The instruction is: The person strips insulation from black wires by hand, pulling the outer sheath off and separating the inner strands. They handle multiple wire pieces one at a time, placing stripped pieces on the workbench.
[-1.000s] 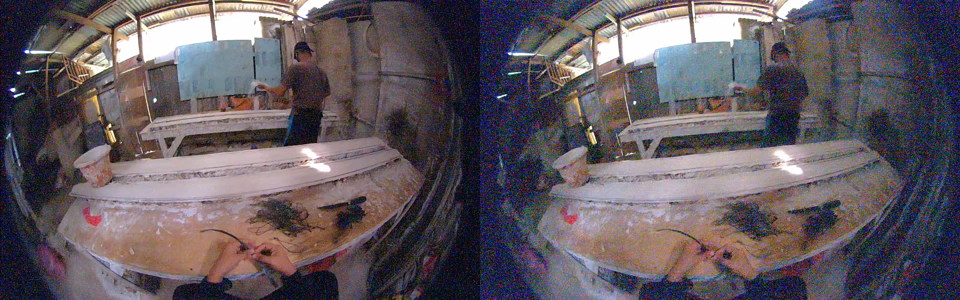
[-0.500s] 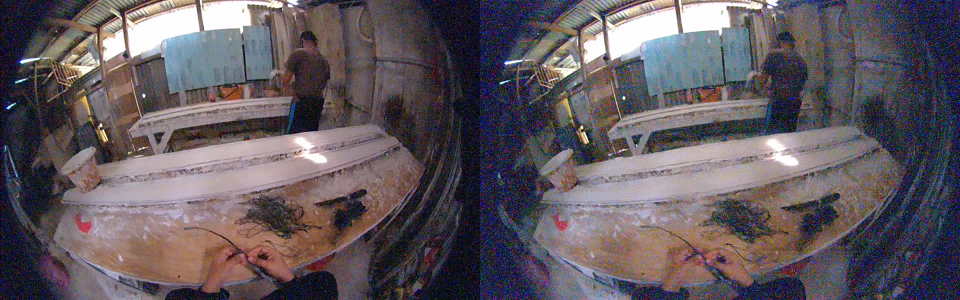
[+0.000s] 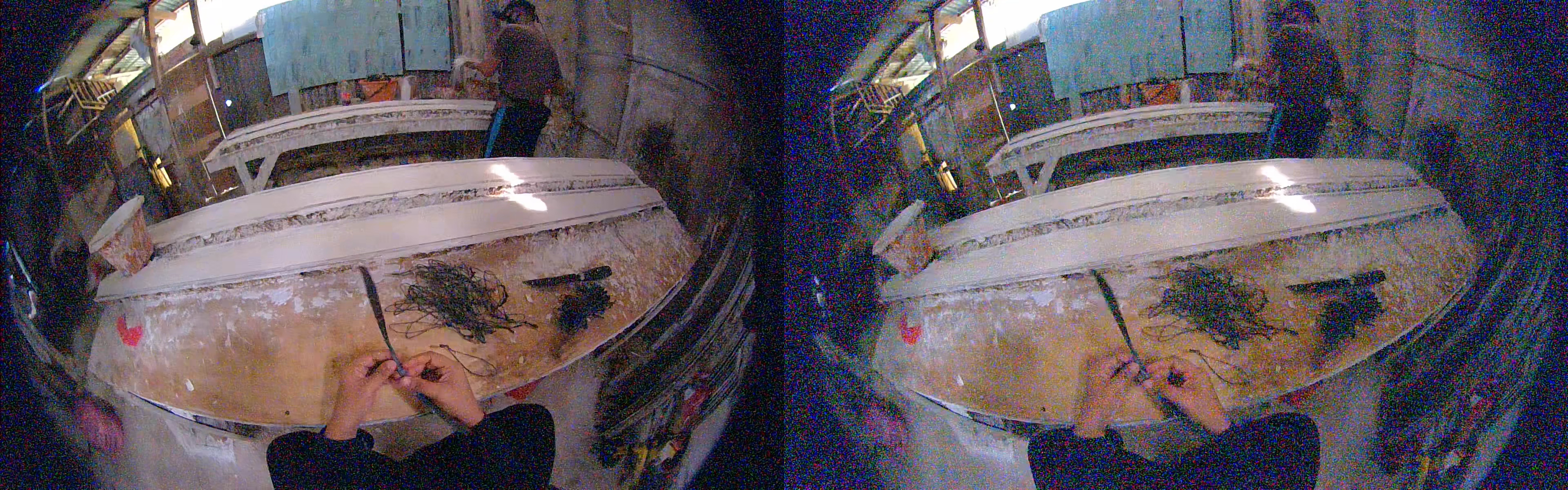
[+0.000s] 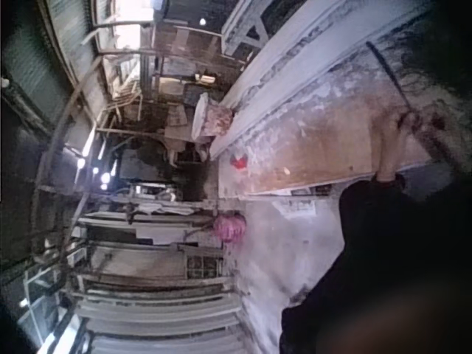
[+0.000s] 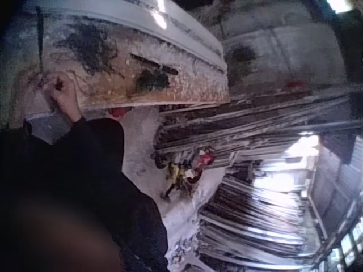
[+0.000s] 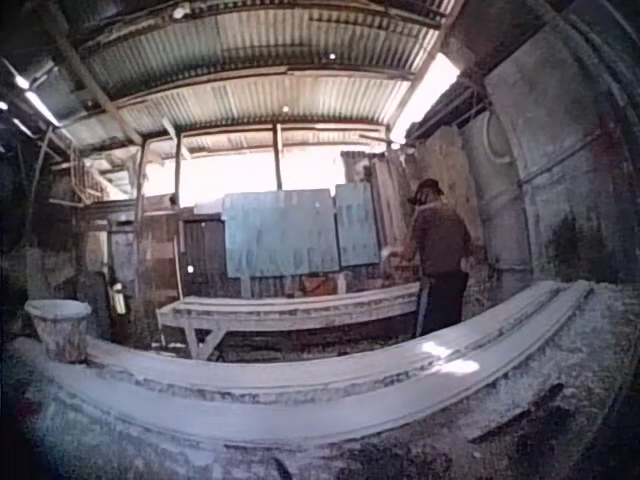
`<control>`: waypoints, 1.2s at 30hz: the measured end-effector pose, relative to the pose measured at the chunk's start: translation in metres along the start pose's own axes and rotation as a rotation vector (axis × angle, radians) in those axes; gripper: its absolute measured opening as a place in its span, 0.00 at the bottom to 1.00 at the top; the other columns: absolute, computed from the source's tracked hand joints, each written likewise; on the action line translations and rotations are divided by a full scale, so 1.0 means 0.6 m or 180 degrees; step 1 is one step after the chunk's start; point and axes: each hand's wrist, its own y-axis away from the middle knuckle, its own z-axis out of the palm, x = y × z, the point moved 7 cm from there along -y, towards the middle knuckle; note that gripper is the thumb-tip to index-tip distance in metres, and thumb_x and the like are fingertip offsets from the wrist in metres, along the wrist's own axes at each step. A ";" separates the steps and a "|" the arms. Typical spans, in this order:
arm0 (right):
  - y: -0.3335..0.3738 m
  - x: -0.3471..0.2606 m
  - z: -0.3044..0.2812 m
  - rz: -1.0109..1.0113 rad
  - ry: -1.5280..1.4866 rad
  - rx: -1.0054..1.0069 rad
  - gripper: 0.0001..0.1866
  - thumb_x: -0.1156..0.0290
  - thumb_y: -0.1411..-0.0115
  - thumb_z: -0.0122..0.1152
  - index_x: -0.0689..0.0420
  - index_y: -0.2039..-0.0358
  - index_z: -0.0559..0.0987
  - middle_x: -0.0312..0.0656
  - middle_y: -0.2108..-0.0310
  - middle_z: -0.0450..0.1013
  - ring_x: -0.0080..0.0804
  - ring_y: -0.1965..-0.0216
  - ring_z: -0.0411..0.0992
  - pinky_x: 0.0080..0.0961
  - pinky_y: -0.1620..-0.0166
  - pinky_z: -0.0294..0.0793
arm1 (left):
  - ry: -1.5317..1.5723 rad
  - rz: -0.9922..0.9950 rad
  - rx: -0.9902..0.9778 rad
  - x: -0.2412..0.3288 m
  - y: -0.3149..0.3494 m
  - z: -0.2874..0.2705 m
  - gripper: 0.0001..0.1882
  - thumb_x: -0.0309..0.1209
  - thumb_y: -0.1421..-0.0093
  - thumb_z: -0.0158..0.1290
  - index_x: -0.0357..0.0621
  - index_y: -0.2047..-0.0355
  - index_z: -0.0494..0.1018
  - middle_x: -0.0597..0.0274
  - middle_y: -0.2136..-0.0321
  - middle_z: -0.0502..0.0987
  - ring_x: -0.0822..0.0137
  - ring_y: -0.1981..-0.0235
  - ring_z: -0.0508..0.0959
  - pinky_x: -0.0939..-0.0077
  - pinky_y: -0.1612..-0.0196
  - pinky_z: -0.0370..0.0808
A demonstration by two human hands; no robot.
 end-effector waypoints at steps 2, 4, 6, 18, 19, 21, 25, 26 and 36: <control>-0.001 0.005 0.003 0.0168 -0.0154 0.0037 0.10 0.78 0.55 0.60 0.59 0.71 0.71 0.34 0.72 0.69 0.19 0.68 0.67 0.16 0.63 0.66 | 0.0810 -0.0166 -0.0069 -0.011 -0.003 0.007 0.09 0.28 0.47 0.50 0.35 0.68 0.70 0.63 0.74 0.74 0.74 0.75 0.72 0.82 0.69 0.70; -0.001 -0.004 0.009 -0.0130 -0.0226 0.0035 0.11 0.79 0.56 0.60 0.59 0.71 0.70 0.33 0.72 0.68 0.18 0.68 0.66 0.15 0.64 0.66 | 0.1018 -0.0215 -0.0078 -0.015 -0.003 0.008 0.09 0.28 0.47 0.50 0.35 0.68 0.71 0.63 0.74 0.74 0.74 0.75 0.73 0.83 0.70 0.71; 0.000 -0.004 0.010 -0.0186 -0.0264 0.0097 0.11 0.79 0.56 0.60 0.59 0.71 0.70 0.33 0.72 0.68 0.18 0.68 0.66 0.14 0.64 0.66 | 0.0601 -0.0210 -0.0009 -0.017 -0.002 0.004 0.09 0.28 0.48 0.51 0.35 0.69 0.71 0.62 0.74 0.74 0.74 0.75 0.73 0.83 0.70 0.71; -0.001 -0.003 0.005 -0.0062 -0.0110 0.0133 0.07 0.76 0.52 0.58 0.60 0.71 0.72 0.34 0.73 0.70 0.17 0.70 0.67 0.14 0.65 0.66 | 0.0699 -0.0144 0.0013 -0.012 -0.005 0.004 0.09 0.27 0.49 0.52 0.34 0.70 0.71 0.61 0.74 0.74 0.74 0.75 0.73 0.83 0.71 0.72; -0.001 -0.005 0.005 -0.0065 -0.0063 0.0131 0.07 0.76 0.52 0.58 0.60 0.71 0.72 0.34 0.72 0.70 0.18 0.70 0.67 0.15 0.65 0.66 | 0.0848 -0.0165 -0.0010 -0.013 -0.005 0.004 0.09 0.27 0.49 0.52 0.34 0.70 0.71 0.62 0.74 0.74 0.74 0.75 0.73 0.83 0.71 0.72; 0.000 -0.009 0.004 -0.0060 0.0011 0.0145 0.07 0.75 0.51 0.58 0.60 0.71 0.72 0.35 0.72 0.71 0.18 0.70 0.67 0.15 0.65 0.66 | 0.0720 -0.0219 -0.0011 -0.015 -0.004 0.004 0.09 0.27 0.49 0.52 0.34 0.69 0.71 0.62 0.75 0.74 0.74 0.76 0.73 0.83 0.71 0.72; 0.003 -0.014 0.003 0.0001 -0.0145 0.0199 0.06 0.74 0.51 0.58 0.60 0.72 0.73 0.35 0.72 0.71 0.19 0.70 0.68 0.16 0.65 0.66 | 0.1163 -0.0279 -0.0097 -0.019 -0.006 0.009 0.08 0.27 0.48 0.51 0.34 0.70 0.71 0.63 0.77 0.73 0.74 0.78 0.73 0.83 0.72 0.71; 0.004 -0.014 0.004 0.0003 -0.0252 0.0195 0.06 0.74 0.51 0.57 0.60 0.72 0.73 0.36 0.72 0.71 0.19 0.70 0.68 0.16 0.65 0.66 | 0.1356 -0.0355 -0.0126 -0.022 -0.006 0.012 0.08 0.27 0.48 0.51 0.34 0.70 0.71 0.63 0.77 0.73 0.74 0.78 0.73 0.83 0.72 0.71; 0.002 -0.007 0.002 -0.0120 0.0052 0.0266 0.03 0.75 0.49 0.55 0.60 0.76 0.71 0.34 0.75 0.69 0.18 0.71 0.65 0.15 0.64 0.64 | 0.0987 -0.0098 -0.0136 -0.018 -0.005 0.009 0.08 0.27 0.48 0.51 0.34 0.70 0.70 0.62 0.77 0.73 0.74 0.78 0.73 0.82 0.72 0.72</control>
